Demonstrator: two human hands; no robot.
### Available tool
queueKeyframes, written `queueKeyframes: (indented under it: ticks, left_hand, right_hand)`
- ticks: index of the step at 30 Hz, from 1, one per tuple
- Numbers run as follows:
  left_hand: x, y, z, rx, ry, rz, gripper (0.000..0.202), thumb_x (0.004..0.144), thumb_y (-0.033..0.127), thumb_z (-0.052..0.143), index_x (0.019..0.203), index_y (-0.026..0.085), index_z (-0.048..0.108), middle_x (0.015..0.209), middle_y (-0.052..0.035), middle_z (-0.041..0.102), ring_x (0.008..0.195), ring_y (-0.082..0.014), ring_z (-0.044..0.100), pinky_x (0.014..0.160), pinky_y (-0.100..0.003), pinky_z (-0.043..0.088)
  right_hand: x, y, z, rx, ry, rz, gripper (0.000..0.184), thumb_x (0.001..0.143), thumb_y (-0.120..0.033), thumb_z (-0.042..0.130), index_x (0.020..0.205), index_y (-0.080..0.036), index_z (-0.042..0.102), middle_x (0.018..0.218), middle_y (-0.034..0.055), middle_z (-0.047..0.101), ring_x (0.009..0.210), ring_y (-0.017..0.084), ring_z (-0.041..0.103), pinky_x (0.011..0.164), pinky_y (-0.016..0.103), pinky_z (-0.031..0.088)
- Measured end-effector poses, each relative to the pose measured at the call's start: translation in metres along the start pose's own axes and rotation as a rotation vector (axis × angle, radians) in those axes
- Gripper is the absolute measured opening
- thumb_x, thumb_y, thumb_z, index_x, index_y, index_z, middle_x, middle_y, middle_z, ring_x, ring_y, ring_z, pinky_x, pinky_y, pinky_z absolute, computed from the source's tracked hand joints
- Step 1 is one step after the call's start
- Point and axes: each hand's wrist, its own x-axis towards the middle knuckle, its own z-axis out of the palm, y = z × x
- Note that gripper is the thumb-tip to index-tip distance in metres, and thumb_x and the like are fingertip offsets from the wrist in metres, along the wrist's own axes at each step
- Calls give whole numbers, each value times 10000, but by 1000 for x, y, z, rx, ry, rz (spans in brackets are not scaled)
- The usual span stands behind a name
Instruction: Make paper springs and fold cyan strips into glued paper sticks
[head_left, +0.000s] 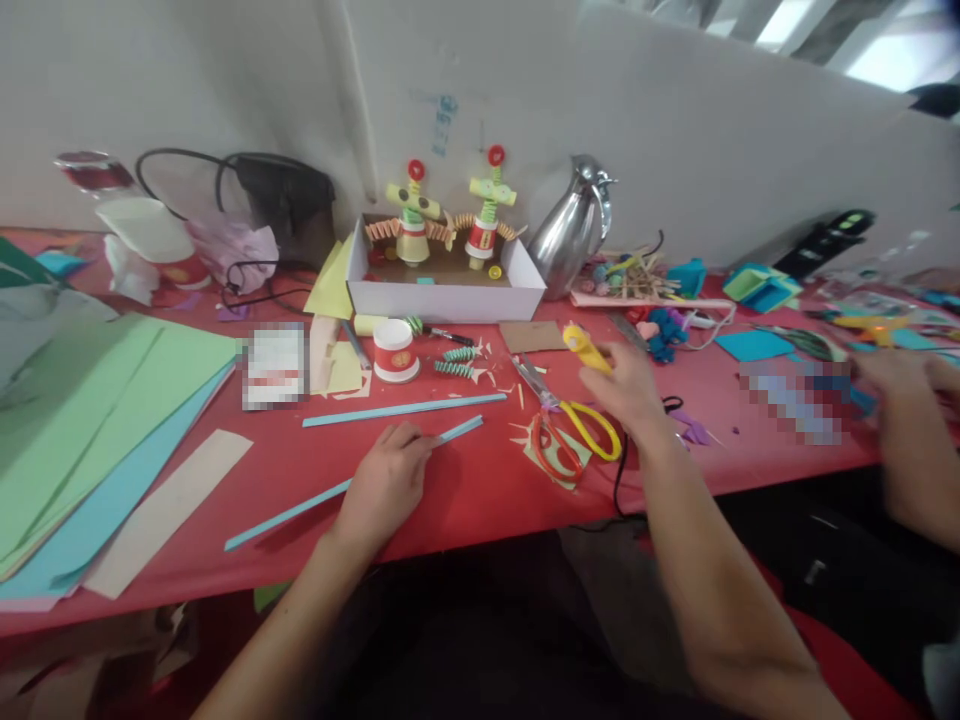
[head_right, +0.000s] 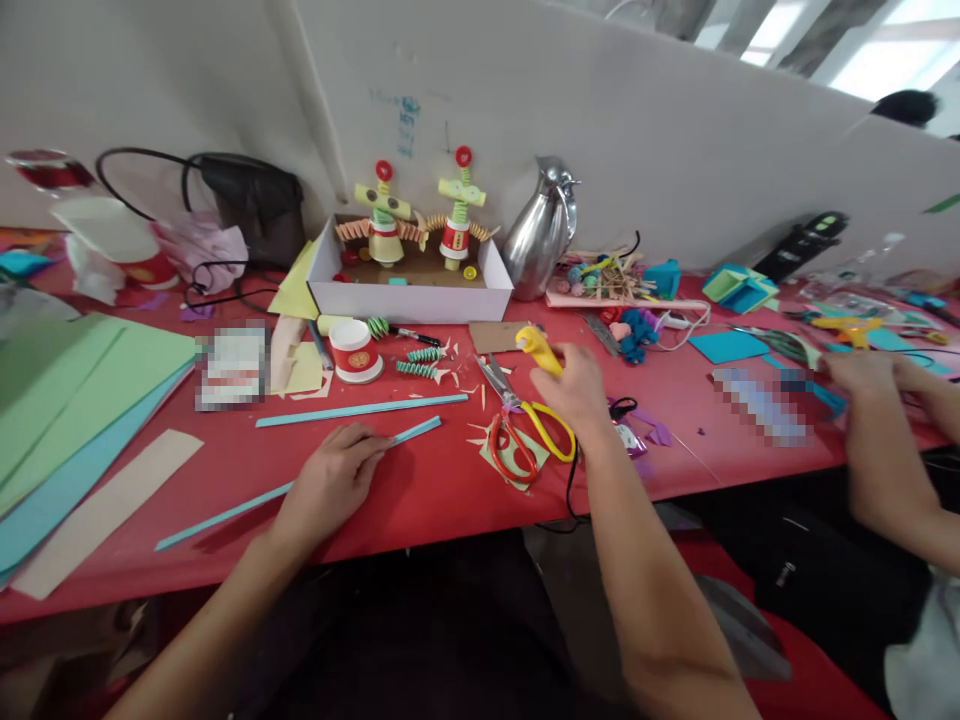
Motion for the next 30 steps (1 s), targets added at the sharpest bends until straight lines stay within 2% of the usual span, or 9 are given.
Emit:
queueKeyframes:
  ticks: [1, 3, 5, 7, 10, 14, 16, 21, 30]
  left_hand:
    - [0, 0, 0, -7, 0, -9, 340, 880, 48, 448, 1086, 170, 690, 979, -89, 650, 916, -228, 591, 831, -372, 531]
    - [0, 0, 1, -20, 8, -24, 358, 869, 29, 441, 1081, 175, 690, 998, -87, 657, 942, -229, 593, 829, -364, 531]
    - [0, -1, 1, -36, 11, -38, 372, 863, 18, 437, 1081, 177, 692, 1011, -84, 661, 944, -225, 595, 825, -356, 530]
    - [-1, -2, 2, -49, 12, -52, 371, 866, 17, 435, 1071, 179, 698, 1002, -78, 666, 925, -220, 600, 818, -350, 530]
    - [-1, -3, 2, -49, 14, -57, 372, 869, 17, 439, 1071, 181, 704, 986, -71, 672, 905, -217, 605, 814, -350, 528]
    - [-1, -4, 3, -34, 21, -45, 387, 858, 12, 441, 1098, 174, 698, 1004, -79, 675, 920, -223, 611, 817, -354, 528]
    - [-1, -4, 3, -45, 24, -47, 393, 853, 11, 432, 1093, 172, 699, 1005, -83, 676, 921, -223, 617, 817, -354, 531]
    - [0, -3, 3, -79, 2, -70, 408, 847, 15, 411, 1086, 178, 699, 998, -85, 673, 913, -218, 626, 809, -350, 534]
    - [-1, -4, 4, -83, 19, -75, 394, 860, 22, 407, 1064, 189, 700, 997, -71, 668, 909, -210, 618, 801, -326, 521]
  right_hand:
    - [-17, -3, -3, 207, -59, 57, 382, 758, -314, 543, 1090, -147, 630, 891, 91, 671, 764, 229, 621, 662, 328, 475]
    - [-55, -12, -3, 598, -320, 156, 354, 793, -352, 491, 1081, -181, 603, 675, 17, 603, 507, 158, 501, 482, 280, 381]
    - [-90, -23, 2, 906, -546, 180, 329, 789, -346, 501, 1074, -200, 575, 695, 2, 598, 431, 110, 406, 424, 258, 314]
    - [-115, -32, 11, 1012, -589, 188, 257, 822, -358, 540, 1036, -218, 564, 734, -11, 591, 421, 83, 385, 415, 246, 284]
    - [-132, -39, 25, 971, -603, 176, 284, 893, -466, 546, 1004, -206, 572, 667, -42, 530, 398, 66, 366, 408, 236, 261]
    - [-132, -38, 34, 884, -650, 122, 398, 910, -592, 488, 926, -198, 545, 660, -38, 553, 373, 63, 385, 410, 241, 292]
    - [-131, -38, 35, 846, -668, 113, 421, 920, -622, 443, 880, -209, 517, 567, -61, 519, 360, 78, 391, 419, 243, 308]
    - [-133, -43, 38, 808, -677, 107, 433, 941, -634, 391, 865, -221, 500, 434, -95, 423, 348, 106, 399, 425, 239, 301]
    - [-131, -49, 44, 780, -662, 86, 421, 959, -609, 382, 874, -213, 496, 547, -70, 481, 377, 87, 435, 427, 235, 338]
